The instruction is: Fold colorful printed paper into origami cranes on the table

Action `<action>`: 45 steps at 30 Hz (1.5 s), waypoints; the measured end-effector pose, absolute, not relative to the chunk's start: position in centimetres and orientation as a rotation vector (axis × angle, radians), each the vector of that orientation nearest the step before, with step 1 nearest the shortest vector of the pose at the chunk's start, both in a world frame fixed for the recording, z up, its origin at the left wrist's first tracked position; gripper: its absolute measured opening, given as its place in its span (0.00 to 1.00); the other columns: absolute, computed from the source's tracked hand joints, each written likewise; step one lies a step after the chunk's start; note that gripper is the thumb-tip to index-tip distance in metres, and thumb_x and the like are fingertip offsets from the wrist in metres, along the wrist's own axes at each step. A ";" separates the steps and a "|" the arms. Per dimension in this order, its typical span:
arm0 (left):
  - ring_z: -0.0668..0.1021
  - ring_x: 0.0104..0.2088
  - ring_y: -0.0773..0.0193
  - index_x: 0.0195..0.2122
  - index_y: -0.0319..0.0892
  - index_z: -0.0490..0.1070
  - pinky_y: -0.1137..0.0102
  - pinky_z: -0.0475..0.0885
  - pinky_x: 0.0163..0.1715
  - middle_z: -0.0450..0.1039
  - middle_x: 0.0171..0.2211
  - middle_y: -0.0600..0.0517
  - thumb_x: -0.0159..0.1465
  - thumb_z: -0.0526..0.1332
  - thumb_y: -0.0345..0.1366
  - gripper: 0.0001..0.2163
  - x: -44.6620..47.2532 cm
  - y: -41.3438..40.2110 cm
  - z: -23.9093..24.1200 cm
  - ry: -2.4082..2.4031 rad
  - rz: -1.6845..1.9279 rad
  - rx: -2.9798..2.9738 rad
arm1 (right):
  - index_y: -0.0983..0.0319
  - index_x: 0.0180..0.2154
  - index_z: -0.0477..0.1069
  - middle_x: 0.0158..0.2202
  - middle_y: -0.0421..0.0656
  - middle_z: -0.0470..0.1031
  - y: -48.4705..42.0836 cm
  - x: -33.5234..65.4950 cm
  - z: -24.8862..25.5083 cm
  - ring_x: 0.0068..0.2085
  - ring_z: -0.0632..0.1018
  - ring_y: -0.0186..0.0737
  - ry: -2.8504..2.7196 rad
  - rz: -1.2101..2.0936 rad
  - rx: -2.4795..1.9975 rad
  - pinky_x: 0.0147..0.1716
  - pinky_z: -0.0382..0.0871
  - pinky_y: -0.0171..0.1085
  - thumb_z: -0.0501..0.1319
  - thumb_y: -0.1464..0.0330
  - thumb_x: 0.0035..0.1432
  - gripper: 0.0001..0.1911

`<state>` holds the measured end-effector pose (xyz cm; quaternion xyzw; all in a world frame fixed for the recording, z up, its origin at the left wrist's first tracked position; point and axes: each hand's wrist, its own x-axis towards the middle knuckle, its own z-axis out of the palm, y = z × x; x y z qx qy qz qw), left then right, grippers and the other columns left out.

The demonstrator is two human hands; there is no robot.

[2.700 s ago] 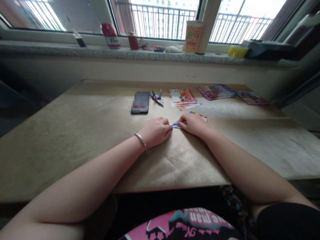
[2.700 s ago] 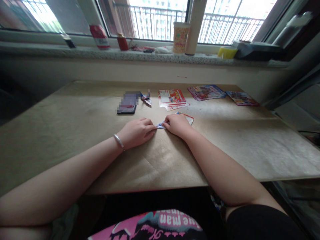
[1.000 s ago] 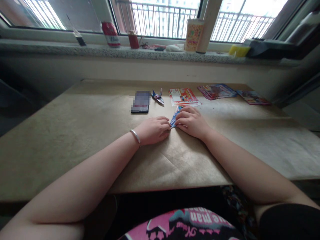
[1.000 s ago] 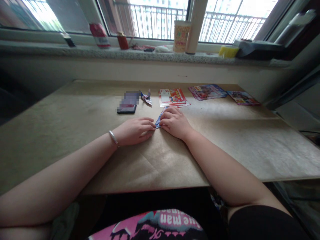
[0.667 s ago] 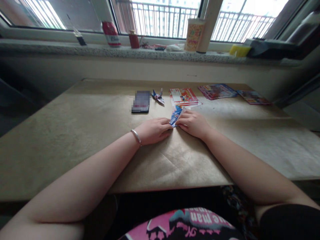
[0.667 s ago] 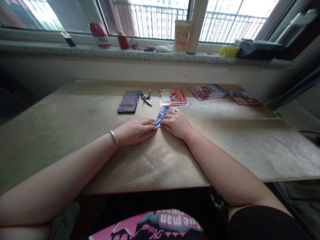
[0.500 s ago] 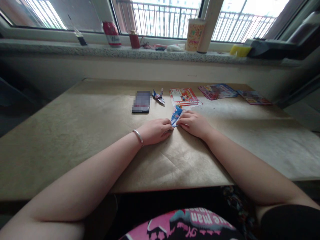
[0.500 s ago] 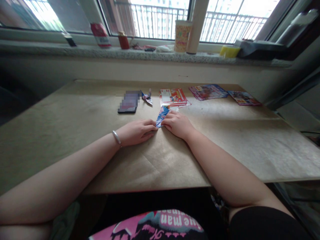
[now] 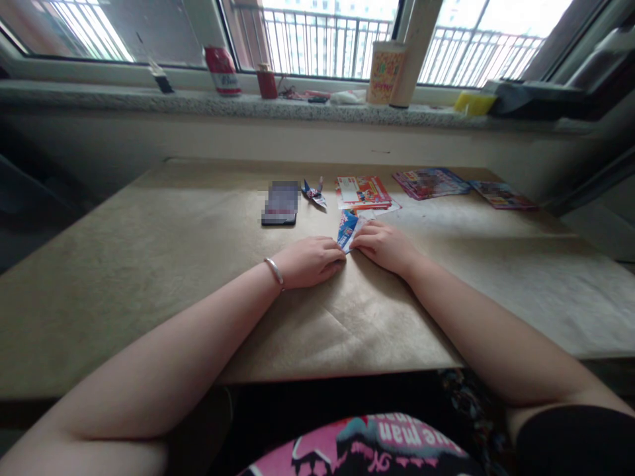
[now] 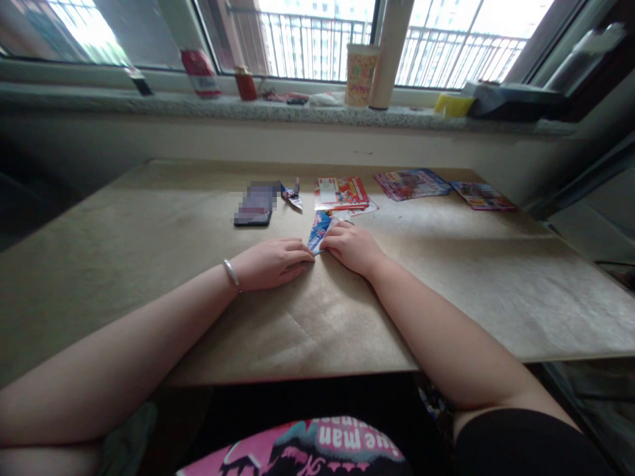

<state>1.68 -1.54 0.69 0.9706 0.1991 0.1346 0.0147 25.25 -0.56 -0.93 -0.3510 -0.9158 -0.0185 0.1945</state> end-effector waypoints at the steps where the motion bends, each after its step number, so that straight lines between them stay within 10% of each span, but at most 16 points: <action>1: 0.77 0.42 0.61 0.44 0.40 0.74 0.66 0.72 0.47 0.77 0.42 0.46 0.66 0.54 0.31 0.11 1.6 -1.5 0.6 0.614 0.436 3.021 | 0.57 0.39 0.79 0.40 0.44 0.79 -0.5 25.3 -0.9 0.45 0.73 0.43 -2.565 -0.057 -0.989 0.49 0.66 0.40 0.55 0.71 0.62 0.13; 15: 0.74 0.53 0.58 0.48 0.38 0.73 0.64 0.70 0.55 0.73 0.50 0.43 0.65 0.55 0.31 0.12 1.8 -1.2 -0.6 0.668 0.560 2.897 | 0.57 0.40 0.80 0.41 0.43 0.80 -0.6 25.5 -0.9 0.45 0.75 0.41 -2.520 -0.005 -1.003 0.49 0.67 0.39 0.55 0.74 0.61 0.15; 45: 0.79 0.41 0.62 0.40 0.43 0.77 0.70 0.72 0.41 0.77 0.43 0.49 0.65 0.56 0.34 0.10 0.5 -0.9 -0.1 0.769 0.502 2.919 | 0.56 0.41 0.80 0.43 0.43 0.80 -1.2 24.3 -1.1 0.45 0.74 0.42 -2.525 -0.060 -0.825 0.49 0.69 0.42 0.56 0.71 0.63 0.14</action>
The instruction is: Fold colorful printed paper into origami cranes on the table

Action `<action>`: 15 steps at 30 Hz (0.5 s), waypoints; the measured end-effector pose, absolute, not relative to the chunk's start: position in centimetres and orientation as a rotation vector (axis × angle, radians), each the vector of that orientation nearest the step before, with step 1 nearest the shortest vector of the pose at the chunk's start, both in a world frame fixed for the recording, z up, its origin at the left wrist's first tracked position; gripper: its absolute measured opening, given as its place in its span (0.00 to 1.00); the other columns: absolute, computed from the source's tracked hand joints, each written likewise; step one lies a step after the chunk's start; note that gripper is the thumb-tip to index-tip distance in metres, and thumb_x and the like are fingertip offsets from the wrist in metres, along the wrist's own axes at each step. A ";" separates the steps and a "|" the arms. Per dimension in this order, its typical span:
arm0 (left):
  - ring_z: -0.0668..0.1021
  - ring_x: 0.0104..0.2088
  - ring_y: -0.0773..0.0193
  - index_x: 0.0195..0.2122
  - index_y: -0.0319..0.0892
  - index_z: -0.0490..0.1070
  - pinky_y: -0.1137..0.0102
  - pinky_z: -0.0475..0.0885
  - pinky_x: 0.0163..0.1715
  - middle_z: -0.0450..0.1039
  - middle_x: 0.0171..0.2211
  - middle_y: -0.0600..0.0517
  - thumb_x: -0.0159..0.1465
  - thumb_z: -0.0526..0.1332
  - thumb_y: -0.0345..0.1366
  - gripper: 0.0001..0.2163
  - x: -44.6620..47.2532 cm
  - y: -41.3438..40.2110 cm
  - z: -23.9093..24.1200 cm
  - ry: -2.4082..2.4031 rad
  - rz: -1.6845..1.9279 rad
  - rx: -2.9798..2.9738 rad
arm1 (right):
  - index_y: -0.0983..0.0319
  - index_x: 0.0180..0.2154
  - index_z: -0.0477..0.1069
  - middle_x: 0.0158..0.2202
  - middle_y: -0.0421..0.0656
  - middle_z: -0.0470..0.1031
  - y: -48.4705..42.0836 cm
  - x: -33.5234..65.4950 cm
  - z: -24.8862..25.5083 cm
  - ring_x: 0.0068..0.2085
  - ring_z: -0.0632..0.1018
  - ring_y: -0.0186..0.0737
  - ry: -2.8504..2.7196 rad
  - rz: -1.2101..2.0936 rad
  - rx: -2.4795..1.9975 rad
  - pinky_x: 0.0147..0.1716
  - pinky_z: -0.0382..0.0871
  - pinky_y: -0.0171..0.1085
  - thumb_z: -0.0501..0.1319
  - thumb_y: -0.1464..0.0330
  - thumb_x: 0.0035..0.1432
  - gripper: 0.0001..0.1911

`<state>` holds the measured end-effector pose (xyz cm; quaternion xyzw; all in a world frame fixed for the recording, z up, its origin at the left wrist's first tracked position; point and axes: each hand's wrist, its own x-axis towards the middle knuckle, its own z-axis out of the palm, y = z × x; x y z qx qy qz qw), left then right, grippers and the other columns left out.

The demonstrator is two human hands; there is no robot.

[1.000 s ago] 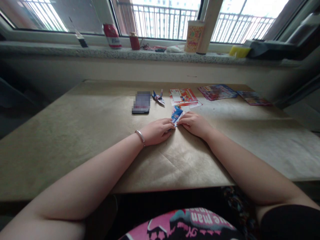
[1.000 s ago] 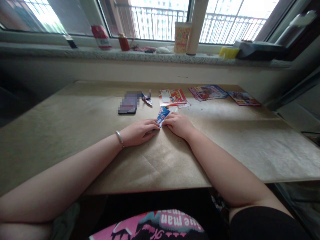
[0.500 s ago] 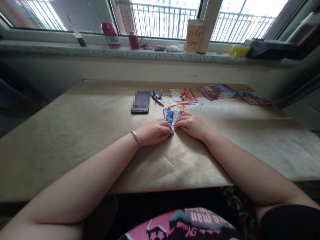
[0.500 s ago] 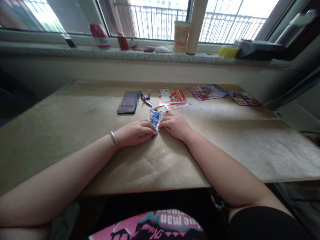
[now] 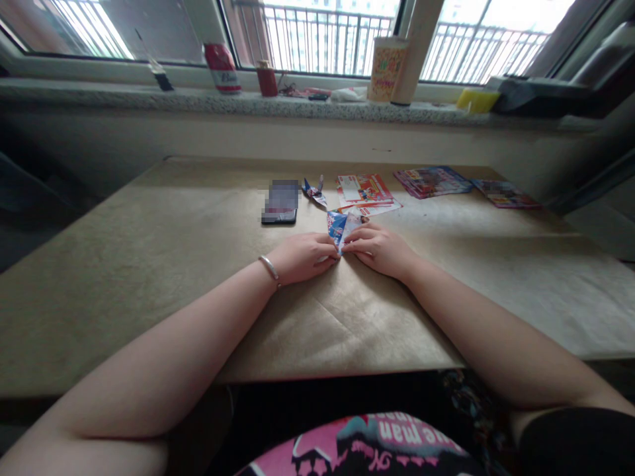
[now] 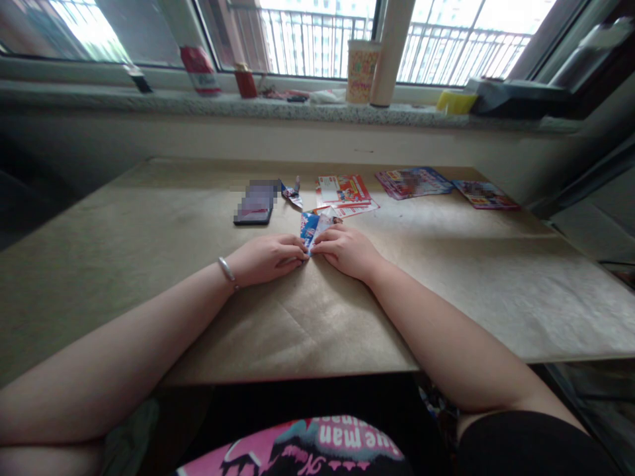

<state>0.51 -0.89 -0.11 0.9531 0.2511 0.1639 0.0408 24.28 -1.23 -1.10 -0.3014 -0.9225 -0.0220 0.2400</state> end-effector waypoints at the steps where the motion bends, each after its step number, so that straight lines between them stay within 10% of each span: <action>1: 0.79 0.40 0.62 0.39 0.43 0.77 0.70 0.72 0.41 0.77 0.42 0.49 0.65 0.56 0.34 0.09 0.5 -0.9 -0.1 0.776 0.491 2.924 | 0.56 0.41 0.80 0.43 0.44 0.80 -1.3 24.3 -1.1 0.45 0.74 0.42 -2.534 -0.064 -0.816 0.48 0.70 0.42 0.56 0.70 0.63 0.14; 15: 0.77 0.38 0.63 0.36 0.43 0.77 0.71 0.70 0.39 0.76 0.39 0.50 0.65 0.57 0.35 0.08 0.8 -0.9 -0.2 0.790 0.529 2.913 | 0.51 0.42 0.80 0.41 0.44 0.77 -1.6 24.6 -0.7 0.41 0.72 0.40 -2.611 -0.062 -0.843 0.43 0.67 0.40 0.57 0.71 0.61 0.15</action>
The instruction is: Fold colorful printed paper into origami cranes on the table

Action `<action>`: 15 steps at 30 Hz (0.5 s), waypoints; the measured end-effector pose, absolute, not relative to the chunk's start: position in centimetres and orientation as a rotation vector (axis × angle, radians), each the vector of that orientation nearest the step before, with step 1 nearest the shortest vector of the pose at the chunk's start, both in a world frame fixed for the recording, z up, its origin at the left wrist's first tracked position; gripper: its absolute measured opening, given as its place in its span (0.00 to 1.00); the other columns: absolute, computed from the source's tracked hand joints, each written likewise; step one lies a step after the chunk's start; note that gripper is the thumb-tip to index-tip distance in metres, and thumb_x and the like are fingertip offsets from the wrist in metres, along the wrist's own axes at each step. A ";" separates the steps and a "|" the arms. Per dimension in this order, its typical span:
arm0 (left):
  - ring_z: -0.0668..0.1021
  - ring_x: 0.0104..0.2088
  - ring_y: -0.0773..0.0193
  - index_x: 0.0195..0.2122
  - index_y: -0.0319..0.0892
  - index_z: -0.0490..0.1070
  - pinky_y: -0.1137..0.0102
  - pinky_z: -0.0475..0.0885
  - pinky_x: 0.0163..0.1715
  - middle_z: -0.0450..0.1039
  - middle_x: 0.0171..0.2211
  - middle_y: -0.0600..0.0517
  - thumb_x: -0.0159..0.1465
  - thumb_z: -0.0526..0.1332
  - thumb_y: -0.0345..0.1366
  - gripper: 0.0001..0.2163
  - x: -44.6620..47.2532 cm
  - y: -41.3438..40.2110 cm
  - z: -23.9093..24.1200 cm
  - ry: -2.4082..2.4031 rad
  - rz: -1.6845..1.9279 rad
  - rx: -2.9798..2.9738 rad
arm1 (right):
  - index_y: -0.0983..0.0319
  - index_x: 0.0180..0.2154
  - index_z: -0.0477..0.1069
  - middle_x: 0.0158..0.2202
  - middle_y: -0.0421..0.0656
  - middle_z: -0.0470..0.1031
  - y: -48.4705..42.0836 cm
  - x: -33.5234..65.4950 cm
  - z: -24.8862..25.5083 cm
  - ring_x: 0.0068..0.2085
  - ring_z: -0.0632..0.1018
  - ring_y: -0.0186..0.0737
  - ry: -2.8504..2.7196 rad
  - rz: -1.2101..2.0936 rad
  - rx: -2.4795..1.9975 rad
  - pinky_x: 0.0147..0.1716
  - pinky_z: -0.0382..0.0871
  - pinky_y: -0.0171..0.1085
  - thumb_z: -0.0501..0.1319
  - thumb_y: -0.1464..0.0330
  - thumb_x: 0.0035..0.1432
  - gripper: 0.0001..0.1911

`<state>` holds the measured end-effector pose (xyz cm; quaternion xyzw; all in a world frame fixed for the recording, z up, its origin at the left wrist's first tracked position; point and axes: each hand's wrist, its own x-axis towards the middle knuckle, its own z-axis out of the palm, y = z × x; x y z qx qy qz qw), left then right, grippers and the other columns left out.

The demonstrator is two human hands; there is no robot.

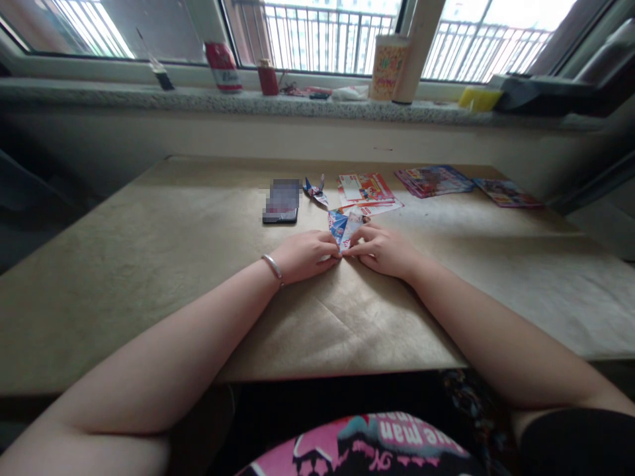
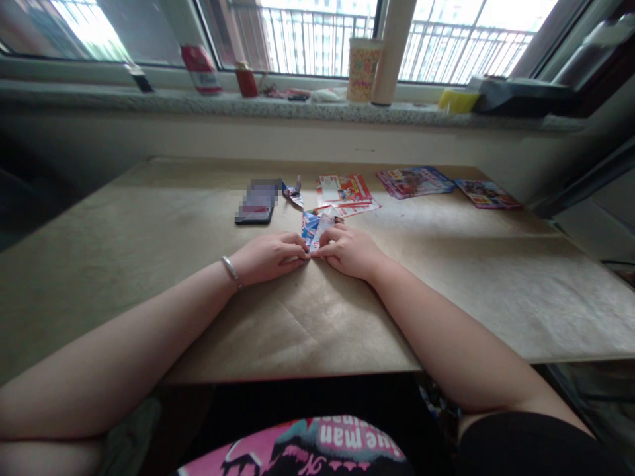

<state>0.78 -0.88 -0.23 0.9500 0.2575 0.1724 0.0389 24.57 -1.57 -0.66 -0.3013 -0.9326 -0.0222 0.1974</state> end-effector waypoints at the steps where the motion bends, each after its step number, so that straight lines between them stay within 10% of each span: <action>1: 0.77 0.38 0.64 0.36 0.43 0.77 0.71 0.70 0.39 0.76 0.39 0.50 0.65 0.57 0.35 0.08 0.8 -0.8 -0.3 0.784 0.535 2.912 | 0.51 0.42 0.80 0.41 0.44 0.77 -1.5 24.6 -0.7 0.41 0.72 0.40 -2.609 -0.065 -0.848 0.43 0.67 0.40 0.57 0.71 0.61 0.15; 15: 0.76 0.38 0.64 0.37 0.44 0.77 0.71 0.70 0.39 0.75 0.39 0.49 0.65 0.58 0.35 0.08 0.8 -0.8 -0.3 0.774 0.524 2.920 | 0.48 0.44 0.80 0.40 0.44 0.77 0.1 26.2 -1.4 0.42 0.71 0.42 -2.567 -0.119 -0.946 0.45 0.66 0.41 0.56 0.67 0.63 0.14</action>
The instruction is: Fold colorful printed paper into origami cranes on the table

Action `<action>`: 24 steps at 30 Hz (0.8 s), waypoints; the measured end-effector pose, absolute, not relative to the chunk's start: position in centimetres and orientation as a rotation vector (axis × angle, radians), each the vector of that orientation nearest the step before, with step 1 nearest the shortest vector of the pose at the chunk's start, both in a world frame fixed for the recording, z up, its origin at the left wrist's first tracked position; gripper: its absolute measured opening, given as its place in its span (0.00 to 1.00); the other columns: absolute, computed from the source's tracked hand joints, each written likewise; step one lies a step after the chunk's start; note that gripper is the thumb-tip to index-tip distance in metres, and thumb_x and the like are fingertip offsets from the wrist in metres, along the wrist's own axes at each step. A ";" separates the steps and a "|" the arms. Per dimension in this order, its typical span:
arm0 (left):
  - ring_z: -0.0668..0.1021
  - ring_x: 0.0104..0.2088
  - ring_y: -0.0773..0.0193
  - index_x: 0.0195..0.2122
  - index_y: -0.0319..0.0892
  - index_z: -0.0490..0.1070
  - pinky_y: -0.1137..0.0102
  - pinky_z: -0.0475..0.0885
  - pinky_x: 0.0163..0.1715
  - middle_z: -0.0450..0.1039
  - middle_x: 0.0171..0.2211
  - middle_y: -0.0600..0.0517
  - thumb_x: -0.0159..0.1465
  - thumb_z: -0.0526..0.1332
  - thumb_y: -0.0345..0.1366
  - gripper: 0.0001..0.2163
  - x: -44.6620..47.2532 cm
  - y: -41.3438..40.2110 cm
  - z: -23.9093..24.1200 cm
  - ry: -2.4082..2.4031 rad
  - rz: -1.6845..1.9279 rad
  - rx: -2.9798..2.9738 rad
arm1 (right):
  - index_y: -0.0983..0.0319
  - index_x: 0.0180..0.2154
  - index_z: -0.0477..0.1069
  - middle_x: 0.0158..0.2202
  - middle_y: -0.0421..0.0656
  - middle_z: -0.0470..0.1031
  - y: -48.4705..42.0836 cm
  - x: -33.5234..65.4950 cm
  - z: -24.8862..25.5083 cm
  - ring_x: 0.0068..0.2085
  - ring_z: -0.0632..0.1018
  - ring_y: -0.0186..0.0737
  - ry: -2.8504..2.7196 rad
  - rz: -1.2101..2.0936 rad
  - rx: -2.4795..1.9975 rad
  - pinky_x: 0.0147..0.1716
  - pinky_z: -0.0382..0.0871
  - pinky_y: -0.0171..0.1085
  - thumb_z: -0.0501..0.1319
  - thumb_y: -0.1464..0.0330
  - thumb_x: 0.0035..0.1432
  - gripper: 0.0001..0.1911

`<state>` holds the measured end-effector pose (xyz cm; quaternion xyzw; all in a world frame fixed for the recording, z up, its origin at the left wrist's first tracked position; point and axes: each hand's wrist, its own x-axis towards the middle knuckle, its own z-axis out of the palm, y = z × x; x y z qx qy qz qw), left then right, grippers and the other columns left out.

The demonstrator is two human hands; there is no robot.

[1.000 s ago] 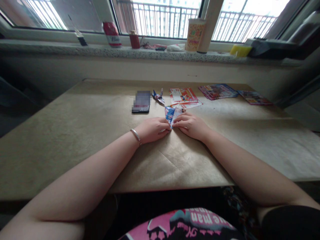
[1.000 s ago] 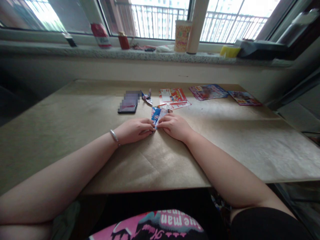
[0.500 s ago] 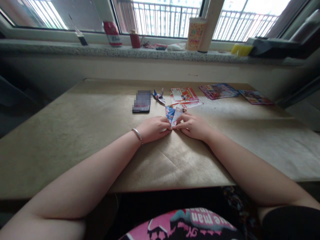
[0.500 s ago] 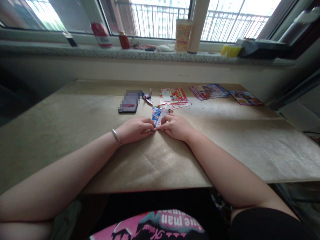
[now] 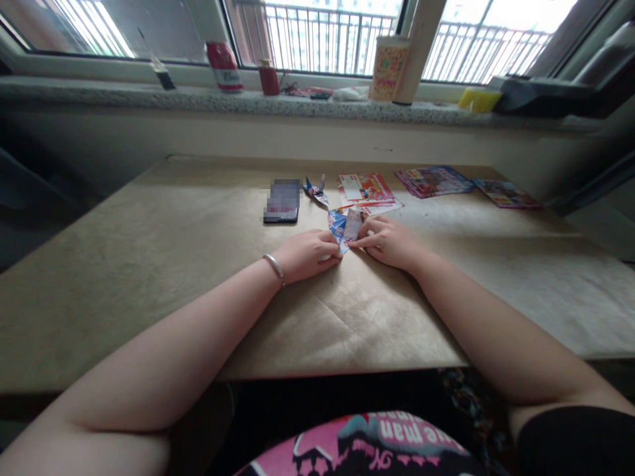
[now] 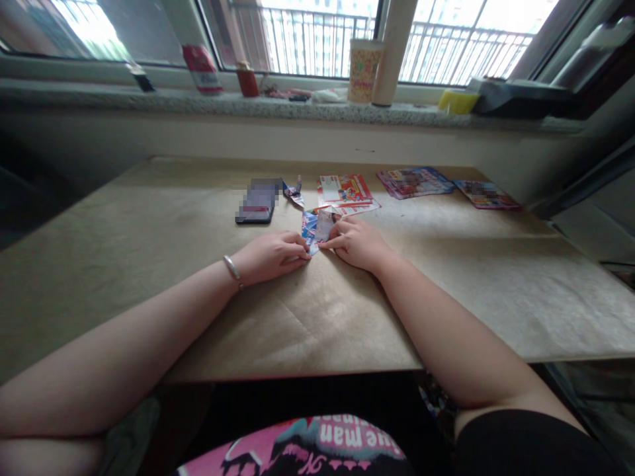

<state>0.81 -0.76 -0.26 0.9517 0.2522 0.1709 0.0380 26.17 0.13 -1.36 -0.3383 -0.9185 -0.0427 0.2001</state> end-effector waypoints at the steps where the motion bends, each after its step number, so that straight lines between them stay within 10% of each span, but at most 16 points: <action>1: 0.76 0.38 0.64 0.37 0.44 0.78 0.71 0.70 0.39 0.75 0.39 0.49 0.65 0.58 0.35 0.08 0.8 -0.8 -0.2 0.772 0.522 2.918 | 0.48 0.44 0.79 0.41 0.44 0.77 0.3 26.3 -1.4 0.43 0.72 0.42 -2.568 -0.121 -0.951 0.45 0.66 0.42 0.56 0.67 0.63 0.14; 24: 0.76 0.42 0.62 0.36 0.43 0.77 0.67 0.71 0.43 0.76 0.42 0.49 0.65 0.57 0.34 0.08 0.9 -0.5 -0.4 0.734 0.540 2.897 | 0.45 0.46 0.77 0.49 0.43 0.75 1.4 28.2 -1.9 0.48 0.74 0.43 -2.525 -0.141 -1.150 0.50 0.67 0.44 0.56 0.72 0.62 0.19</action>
